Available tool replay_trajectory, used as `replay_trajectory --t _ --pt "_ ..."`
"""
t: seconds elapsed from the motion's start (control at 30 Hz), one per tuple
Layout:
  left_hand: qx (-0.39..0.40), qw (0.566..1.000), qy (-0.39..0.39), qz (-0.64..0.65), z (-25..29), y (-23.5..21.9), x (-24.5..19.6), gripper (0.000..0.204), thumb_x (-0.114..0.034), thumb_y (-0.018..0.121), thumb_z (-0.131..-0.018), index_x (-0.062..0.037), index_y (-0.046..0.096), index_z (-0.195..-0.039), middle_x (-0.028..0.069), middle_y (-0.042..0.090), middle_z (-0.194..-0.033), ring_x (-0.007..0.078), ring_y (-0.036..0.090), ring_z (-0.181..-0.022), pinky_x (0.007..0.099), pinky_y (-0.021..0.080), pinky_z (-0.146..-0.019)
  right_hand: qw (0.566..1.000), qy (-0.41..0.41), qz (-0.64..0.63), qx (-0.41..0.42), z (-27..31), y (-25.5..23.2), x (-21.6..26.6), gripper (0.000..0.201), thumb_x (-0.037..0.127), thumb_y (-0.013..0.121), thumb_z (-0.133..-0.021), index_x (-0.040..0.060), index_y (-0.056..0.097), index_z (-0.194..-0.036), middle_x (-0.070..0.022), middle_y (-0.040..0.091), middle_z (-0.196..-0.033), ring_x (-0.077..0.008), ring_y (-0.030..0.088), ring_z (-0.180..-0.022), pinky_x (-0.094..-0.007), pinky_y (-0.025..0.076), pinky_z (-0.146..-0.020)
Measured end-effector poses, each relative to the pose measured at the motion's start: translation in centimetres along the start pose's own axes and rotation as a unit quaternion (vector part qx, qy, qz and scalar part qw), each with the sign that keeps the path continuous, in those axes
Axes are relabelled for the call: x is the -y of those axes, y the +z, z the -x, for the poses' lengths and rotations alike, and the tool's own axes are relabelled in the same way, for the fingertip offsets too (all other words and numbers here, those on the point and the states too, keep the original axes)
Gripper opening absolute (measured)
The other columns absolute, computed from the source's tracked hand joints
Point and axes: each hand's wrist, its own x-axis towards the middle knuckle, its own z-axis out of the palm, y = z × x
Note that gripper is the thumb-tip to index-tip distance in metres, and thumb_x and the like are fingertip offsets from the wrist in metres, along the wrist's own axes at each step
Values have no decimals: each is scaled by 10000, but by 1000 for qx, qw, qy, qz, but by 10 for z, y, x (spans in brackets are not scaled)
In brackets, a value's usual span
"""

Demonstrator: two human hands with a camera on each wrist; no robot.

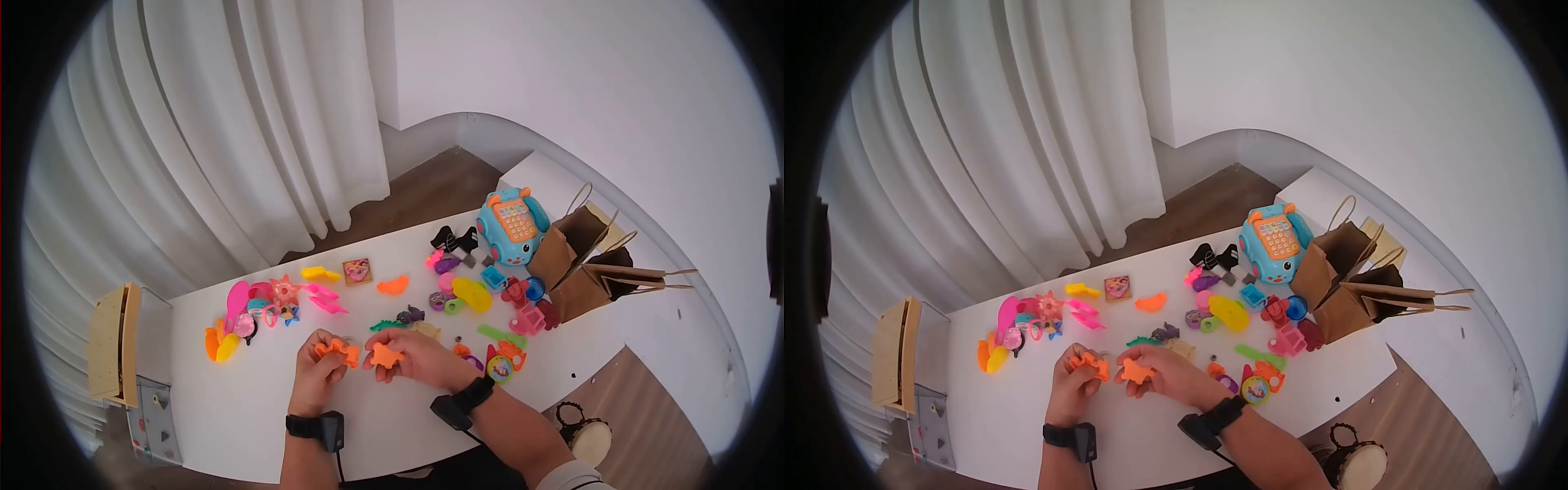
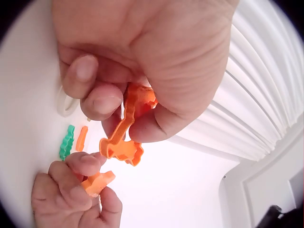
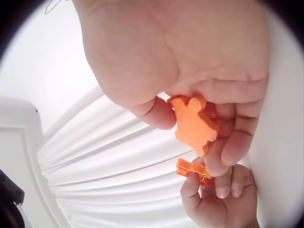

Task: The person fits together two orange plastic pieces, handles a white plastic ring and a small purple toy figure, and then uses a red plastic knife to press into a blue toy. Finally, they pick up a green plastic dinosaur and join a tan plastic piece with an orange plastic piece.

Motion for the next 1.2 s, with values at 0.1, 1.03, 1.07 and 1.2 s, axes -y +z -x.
replay_trajectory --t 0.1,1.03,1.07,1.2 --pt "-15 1000 -4 -8 0 -2 2 162 33 625 -883 -66 564 -996 27 618 -853 51 403 -567 225 314 -514 999 3 36 -25 2 1 1 298 164 421 -1065 6 570 -1269 -200 707 -1158 -248 707 -909 -372 570 -881" --pt "-26 996 26 79 -3 -8 1 157 -159 672 -1011 -109 523 -1016 77 696 -1014 102 473 -560 234 358 -511 702 -263 629 -205 11 18 -20 185 91 741 -892 74 721 -1075 -90 705 -955 -250 704 -800 -329 564 -713" --pt "-25 996 25 79 -3 -7 2 157 -159 672 -1011 -109 523 -1016 77 696 -1014 102 473 -560 234 358 -511 702 -263 628 -207 11 19 -20 185 91 741 -892 74 721 -1075 -90 705 -955 -250 704 -800 -329 564 -713" --pt "-14 998 33 55 -4 -7 4 116 -117 667 -1017 -91 568 -1073 64 688 -1022 102 485 -576 238 375 -518 651 -299 659 -228 9 21 -20 222 75 747 -848 88 713 -1067 -88 692 -1042 -287 706 -876 -364 581 -751"
